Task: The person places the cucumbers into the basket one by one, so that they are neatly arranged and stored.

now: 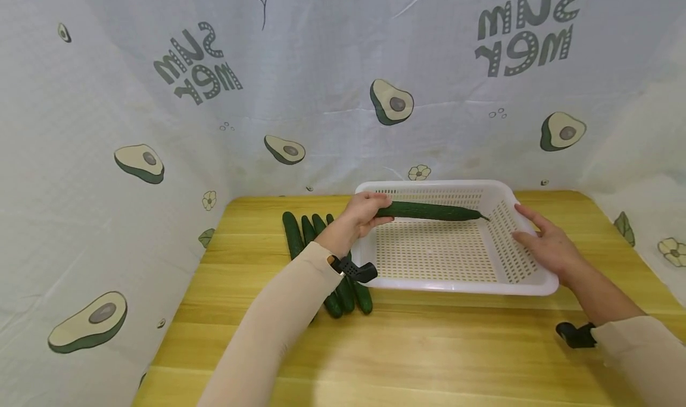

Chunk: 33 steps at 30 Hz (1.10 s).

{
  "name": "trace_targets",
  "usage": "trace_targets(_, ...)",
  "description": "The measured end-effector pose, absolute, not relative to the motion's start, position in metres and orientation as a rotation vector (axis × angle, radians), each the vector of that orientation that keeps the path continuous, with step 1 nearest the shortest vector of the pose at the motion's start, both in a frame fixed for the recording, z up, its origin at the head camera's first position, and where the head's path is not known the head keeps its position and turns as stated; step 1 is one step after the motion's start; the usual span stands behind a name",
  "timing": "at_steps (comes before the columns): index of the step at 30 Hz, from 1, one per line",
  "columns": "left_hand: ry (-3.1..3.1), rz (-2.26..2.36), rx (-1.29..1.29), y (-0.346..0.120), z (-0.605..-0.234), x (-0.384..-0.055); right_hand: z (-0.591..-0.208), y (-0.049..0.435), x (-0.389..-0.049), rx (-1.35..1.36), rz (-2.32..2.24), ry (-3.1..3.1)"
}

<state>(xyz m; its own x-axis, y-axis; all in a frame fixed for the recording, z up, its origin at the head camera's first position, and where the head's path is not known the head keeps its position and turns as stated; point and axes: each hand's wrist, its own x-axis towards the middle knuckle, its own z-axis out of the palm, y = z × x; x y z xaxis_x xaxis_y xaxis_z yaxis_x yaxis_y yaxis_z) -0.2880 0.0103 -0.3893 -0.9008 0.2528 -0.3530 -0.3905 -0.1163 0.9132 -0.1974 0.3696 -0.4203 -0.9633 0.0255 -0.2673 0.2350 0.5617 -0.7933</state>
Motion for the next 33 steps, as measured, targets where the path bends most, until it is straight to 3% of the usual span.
trace_targets(12,1.731,2.13,-0.11,0.007,-0.388,-0.29,-0.423,0.369,-0.197,0.228,-1.345,2.574)
trace_targets(21,2.672,1.422,0.231,-0.005,-0.387,-0.294,-0.424,0.369,-0.197,0.223,-1.338,2.588)
trace_targets(33,2.85,1.315,0.274,-0.014,-0.389,-0.311,-0.424,0.371,-0.199,0.208,-1.334,2.588)
